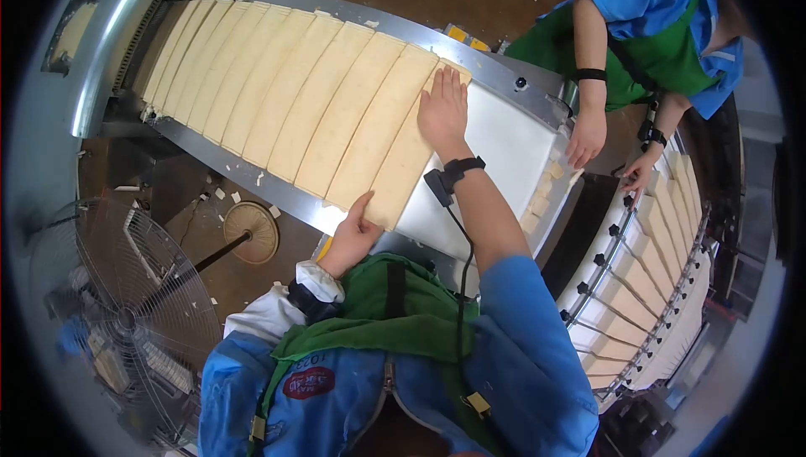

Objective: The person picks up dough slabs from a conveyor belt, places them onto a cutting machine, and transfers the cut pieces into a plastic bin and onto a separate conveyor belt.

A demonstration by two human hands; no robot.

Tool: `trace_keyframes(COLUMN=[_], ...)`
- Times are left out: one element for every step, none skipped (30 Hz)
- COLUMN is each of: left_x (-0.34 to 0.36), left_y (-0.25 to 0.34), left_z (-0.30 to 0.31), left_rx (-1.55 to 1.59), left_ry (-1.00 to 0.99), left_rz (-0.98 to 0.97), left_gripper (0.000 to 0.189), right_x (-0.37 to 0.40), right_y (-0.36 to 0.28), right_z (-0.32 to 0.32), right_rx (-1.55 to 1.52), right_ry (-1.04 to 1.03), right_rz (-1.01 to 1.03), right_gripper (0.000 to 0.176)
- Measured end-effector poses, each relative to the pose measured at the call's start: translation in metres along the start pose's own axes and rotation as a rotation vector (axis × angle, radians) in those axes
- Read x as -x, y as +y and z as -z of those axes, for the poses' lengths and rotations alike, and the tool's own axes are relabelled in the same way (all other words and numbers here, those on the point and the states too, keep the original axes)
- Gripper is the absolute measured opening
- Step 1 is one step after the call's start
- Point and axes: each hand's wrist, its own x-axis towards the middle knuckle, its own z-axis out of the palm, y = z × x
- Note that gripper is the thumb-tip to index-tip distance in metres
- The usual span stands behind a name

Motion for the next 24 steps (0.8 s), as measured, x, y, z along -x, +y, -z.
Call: trace_keyframes(left_x=[-0.001, 0.0, 0.0, -0.001, -0.002, -0.003, -0.005, -0.007, -0.007, -0.006, -0.004, -0.003, -0.002, -0.003, -0.003, -0.002, -0.002, -0.002, -0.008, -0.011, -0.012, -0.021, -0.023, -0.026], left_y=[0.003, 0.005, 0.009, 0.01, 0.011, 0.013, 0.013, 0.012, 0.013, 0.018, 0.024, 0.028, 0.027, 0.021, 0.019, 0.024, 0.033, 0.04, 0.041, 0.041, 0.062, 0.049, 0.063, 0.067], left_z=[0.001, 0.001, 0.001, 0.0, -0.002, -0.004, -0.008, -0.012, -0.014, -0.016, -0.021, -0.024, -0.028, -0.035, -0.039, -0.04, -0.043, -0.051, -0.056, -0.059, -0.059, -0.065, -0.067, -0.07], left_rx=[0.011, 0.02, 0.028, 0.054, 0.08, 0.106, 0.137, 0.169, 0.2, 0.166, 0.132, 0.098, 0.076, 0.052, 0.028, -0.028, -0.085, -0.144, -0.25, -0.32, -0.395, -0.471, -0.571, -0.67], left_ry=[-0.014, -0.028, -0.041, -0.05, -0.056, -0.057, -0.065, -0.063, -0.045, -0.04, -0.027, -0.016, -0.012, -0.022, -0.048, -0.076, -0.12, -0.182, -0.139, -0.15, -0.168, -0.101, -0.128, -0.139], left_rz=[0.009, 0.018, 0.026, 0.04, 0.053, 0.064, 0.076, 0.09, 0.102, 0.1, 0.1, 0.104, 0.093, 0.082, 0.068, 0.069, 0.066, 0.061, -0.132, -0.088, -0.05, -0.164, -0.157, -0.204], left_gripper=[0.082, 0.083, 0.084, 0.085, 0.086, 0.087, 0.088, 0.09, 0.091, 0.09, 0.089, 0.088, 0.088, 0.087, 0.087, 0.087, 0.087, 0.088, 0.097, 0.1, 0.104, 0.108, 0.109, 0.11], right_x=[-0.001, -0.002, -0.004, -0.009, -0.018, -0.028, -0.036, -0.044, -0.055, -0.06, -0.06, -0.064, -0.06, -0.049, -0.04, -0.029, -0.016, -0.004, 0.01, 0.028, 0.05, 0.073, 0.097, 0.116], right_y=[0.0, 0.0, 0.001, -0.003, -0.005, -0.009, -0.011, -0.013, -0.02, -0.024, -0.027, -0.031, -0.02, -0.009, 0.003, 0.019, 0.041, 0.064, 0.083, 0.103, 0.125, 0.156, 0.186, 0.19], right_z=[0.0, 0.0, 0.0, 0.011, 0.022, 0.035, 0.042, 0.048, 0.05, 0.052, 0.056, 0.066, 0.058, 0.053, 0.061, 0.068, 0.078, 0.089, 0.103, 0.118, 0.135, 0.132, 0.128, 0.148], right_rx=[0.02, 0.038, 0.056, 0.056, 0.055, 0.05, 0.087, 0.118, 0.137, 0.132, 0.124, 0.15, 0.167, 0.195, 0.182, 0.201, 0.229, 0.265, 0.261, 0.26, 0.261, 0.093, -0.078, -0.389], right_ry=[0.01, 0.021, 0.034, -0.024, -0.082, -0.137, -0.155, -0.174, -0.194, -0.209, -0.227, -0.326, -0.325, -0.289, -0.301, -0.294, -0.283, -0.271, -0.28, -0.287, -0.292, -0.296, -0.286, -0.318], right_rz=[0.005, 0.009, 0.014, -0.024, -0.059, -0.091, -0.17, -0.242, -0.302, -0.359, -0.411, -0.427, -0.406, -0.381, -0.371, -0.385, -0.413, -0.456, -0.503, -0.561, -0.628, -0.667, -0.7, -0.718], right_gripper=[0.06, 0.06, 0.059, 0.06, 0.061, 0.062, 0.061, 0.061, 0.06, 0.063, 0.065, 0.064, 0.066, 0.069, 0.071, 0.072, 0.074, 0.076, 0.079, 0.081, 0.084, 0.088, 0.091, 0.095])
